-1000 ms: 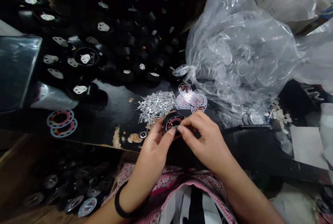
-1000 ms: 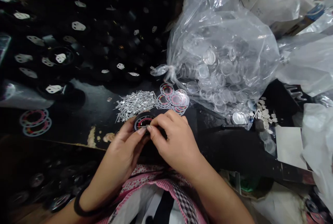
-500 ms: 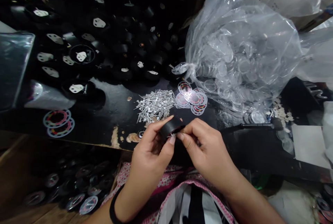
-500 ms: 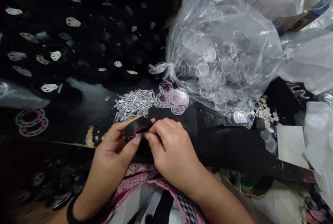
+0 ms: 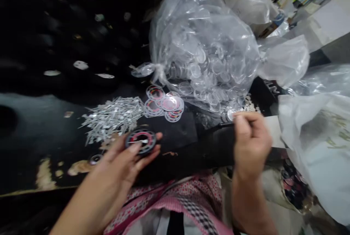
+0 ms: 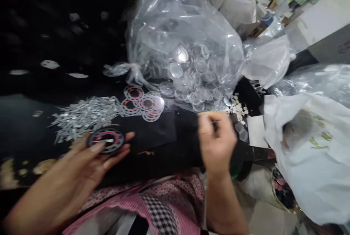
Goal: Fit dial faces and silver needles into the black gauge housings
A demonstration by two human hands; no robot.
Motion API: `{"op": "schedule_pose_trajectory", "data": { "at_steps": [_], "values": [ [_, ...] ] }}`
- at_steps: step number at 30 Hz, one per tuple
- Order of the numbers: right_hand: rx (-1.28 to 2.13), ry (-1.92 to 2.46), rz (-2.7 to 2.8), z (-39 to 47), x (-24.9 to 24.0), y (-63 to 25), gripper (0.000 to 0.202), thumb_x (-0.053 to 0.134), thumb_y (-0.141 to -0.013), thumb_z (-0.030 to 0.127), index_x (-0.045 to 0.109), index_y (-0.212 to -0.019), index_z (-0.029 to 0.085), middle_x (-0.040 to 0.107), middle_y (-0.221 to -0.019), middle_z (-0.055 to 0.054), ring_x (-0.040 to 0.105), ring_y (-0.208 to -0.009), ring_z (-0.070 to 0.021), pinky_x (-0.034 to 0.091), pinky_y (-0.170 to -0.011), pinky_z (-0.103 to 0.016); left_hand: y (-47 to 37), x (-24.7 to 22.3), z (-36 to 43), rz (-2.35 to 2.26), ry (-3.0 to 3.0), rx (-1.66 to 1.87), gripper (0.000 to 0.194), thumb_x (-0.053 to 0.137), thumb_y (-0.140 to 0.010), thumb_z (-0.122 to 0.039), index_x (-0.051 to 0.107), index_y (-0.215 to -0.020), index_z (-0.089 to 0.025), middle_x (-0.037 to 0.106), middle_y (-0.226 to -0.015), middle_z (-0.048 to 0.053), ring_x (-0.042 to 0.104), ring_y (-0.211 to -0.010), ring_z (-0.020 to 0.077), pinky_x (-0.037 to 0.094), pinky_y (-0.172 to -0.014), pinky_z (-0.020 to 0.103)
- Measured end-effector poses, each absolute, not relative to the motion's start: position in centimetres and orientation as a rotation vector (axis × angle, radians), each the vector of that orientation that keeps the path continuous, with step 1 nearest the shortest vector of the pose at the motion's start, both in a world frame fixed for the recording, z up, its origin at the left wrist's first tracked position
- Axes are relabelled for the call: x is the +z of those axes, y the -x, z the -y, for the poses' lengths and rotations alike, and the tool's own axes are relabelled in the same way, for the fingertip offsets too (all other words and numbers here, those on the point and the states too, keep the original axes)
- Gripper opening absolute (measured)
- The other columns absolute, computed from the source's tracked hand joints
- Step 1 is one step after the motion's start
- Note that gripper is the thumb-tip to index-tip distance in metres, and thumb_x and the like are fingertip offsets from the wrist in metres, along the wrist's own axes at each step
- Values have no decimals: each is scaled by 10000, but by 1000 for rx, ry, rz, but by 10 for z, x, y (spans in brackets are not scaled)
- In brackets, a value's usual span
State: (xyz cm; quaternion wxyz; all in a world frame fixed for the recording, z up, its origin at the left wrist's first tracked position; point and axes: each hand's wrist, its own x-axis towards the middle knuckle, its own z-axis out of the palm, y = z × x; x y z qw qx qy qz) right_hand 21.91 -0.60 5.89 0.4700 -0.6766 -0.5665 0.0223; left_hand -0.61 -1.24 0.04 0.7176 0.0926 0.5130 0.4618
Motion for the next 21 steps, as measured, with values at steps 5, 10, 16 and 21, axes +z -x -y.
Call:
{"op": "schedule_pose_trajectory", "data": {
  "at_steps": [5, 10, 16, 21],
  "values": [
    [389, 1628, 1076, -6, 18, -267, 129, 549, -871, 185, 676, -892, 183, 649, -784, 11, 603, -723, -134, 472, -748, -306, -12, 4, 10, -908, -35, 813, 234, 579, -956, -283, 746, -976, -121, 783, -1072, 150, 738, -1033, 274, 604, -914, 375],
    [848, 1193, 986, -12, 21, -208, 209, 472, -807, 51, 609, -794, 209, 526, -622, 67, 419, -489, -79, 415, -553, -253, -18, -3, 10, -916, 3, 789, 226, 574, -972, -264, 745, -1007, -121, 776, -1109, 133, 740, -1026, 262, 594, -922, 362],
    [996, 999, 1414, -13, 41, -152, 253, 429, -878, 58, 610, -802, 217, 572, -759, 19, 543, -673, -116, 472, -636, -287, -19, -8, 14, -825, -41, 864, 169, 695, -898, -315, 772, -988, -195, 786, -1074, 64, 737, -981, 203, 583, -904, 317],
    [846, 1056, 1784, -20, 41, -146, 232, 416, -896, 96, 541, -745, 220, 571, -741, 5, 560, -719, -134, 504, -678, -296, -21, -6, 14, -848, -44, 880, 130, 732, -862, -288, 779, -965, -225, 784, -1061, 22, 725, -951, 169, 574, -810, 234]
  ]
}}
